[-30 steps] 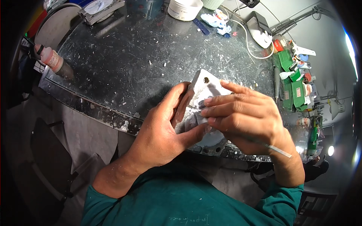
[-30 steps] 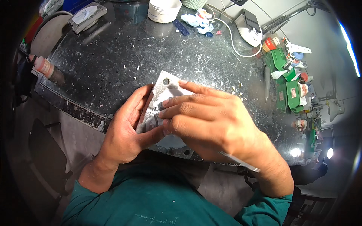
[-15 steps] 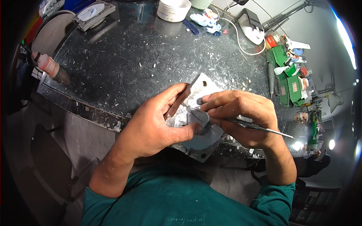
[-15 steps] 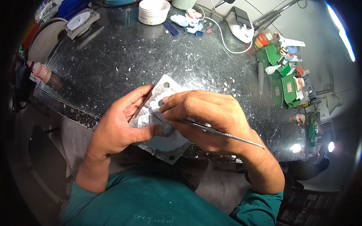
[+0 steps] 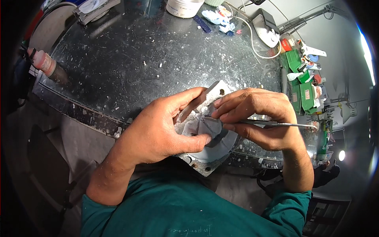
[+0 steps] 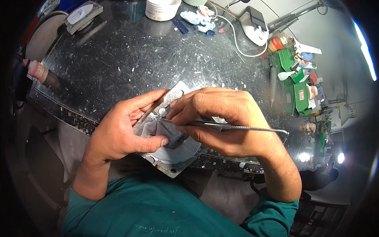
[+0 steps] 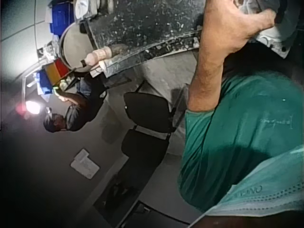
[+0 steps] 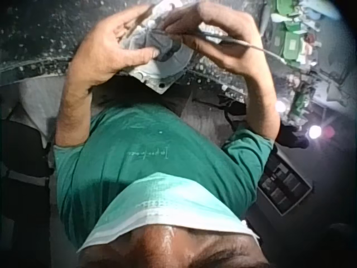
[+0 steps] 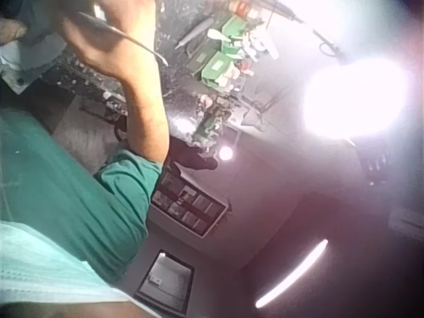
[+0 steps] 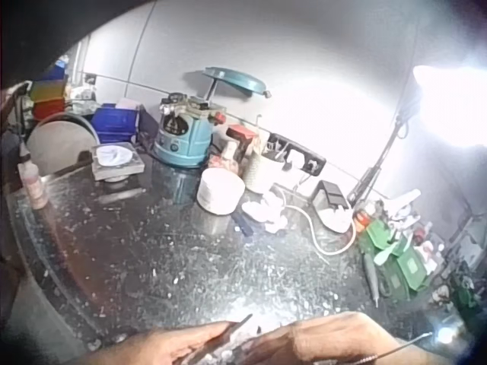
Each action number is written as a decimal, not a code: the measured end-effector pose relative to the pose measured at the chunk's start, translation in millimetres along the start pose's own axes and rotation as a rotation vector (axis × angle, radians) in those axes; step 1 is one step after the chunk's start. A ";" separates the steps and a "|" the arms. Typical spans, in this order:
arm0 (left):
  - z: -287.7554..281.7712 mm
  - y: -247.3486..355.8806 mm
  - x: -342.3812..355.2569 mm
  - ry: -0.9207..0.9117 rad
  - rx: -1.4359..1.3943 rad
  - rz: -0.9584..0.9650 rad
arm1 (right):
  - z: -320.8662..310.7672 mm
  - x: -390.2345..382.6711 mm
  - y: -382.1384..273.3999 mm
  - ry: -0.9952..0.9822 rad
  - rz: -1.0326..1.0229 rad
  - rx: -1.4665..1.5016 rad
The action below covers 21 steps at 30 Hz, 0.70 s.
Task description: The person scrapes excess material from a dental mold using a small handheld tool, then uses an air nozzle to blow away dust while holding the mold on their lap.
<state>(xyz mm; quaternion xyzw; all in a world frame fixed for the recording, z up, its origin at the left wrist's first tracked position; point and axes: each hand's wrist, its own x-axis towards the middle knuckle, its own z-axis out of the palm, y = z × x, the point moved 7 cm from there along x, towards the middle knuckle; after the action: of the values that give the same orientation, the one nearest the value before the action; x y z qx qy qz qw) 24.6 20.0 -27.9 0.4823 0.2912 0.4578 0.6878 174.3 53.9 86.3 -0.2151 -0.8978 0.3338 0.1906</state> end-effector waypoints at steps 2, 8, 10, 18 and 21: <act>1.2 5.1 0.1 -0.002 0.026 0.012 | -1.0 2.4 -4.4 -0.027 0.007 -0.024; 2.9 9.6 -2.1 0.049 0.110 -0.014 | 15.3 0.2 -28.5 -0.015 -0.199 -0.400; 2.5 7.8 -1.6 0.067 0.052 -0.028 | 19.5 -6.7 -30.7 0.075 -0.284 -0.510; -3.1 -3.2 -3.1 0.068 0.064 -0.024 | 4.1 -5.4 -5.5 0.037 -0.025 -0.073; -3.0 -0.8 -2.1 0.069 0.058 0.022 | 2.7 -3.2 -6.1 0.001 0.008 -0.073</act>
<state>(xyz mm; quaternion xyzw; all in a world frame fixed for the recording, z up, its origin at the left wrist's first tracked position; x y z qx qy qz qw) 21.4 19.2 -29.8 0.4893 0.3226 0.4731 0.6578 174.1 46.8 87.9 -0.2259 -0.9084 0.3013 0.1818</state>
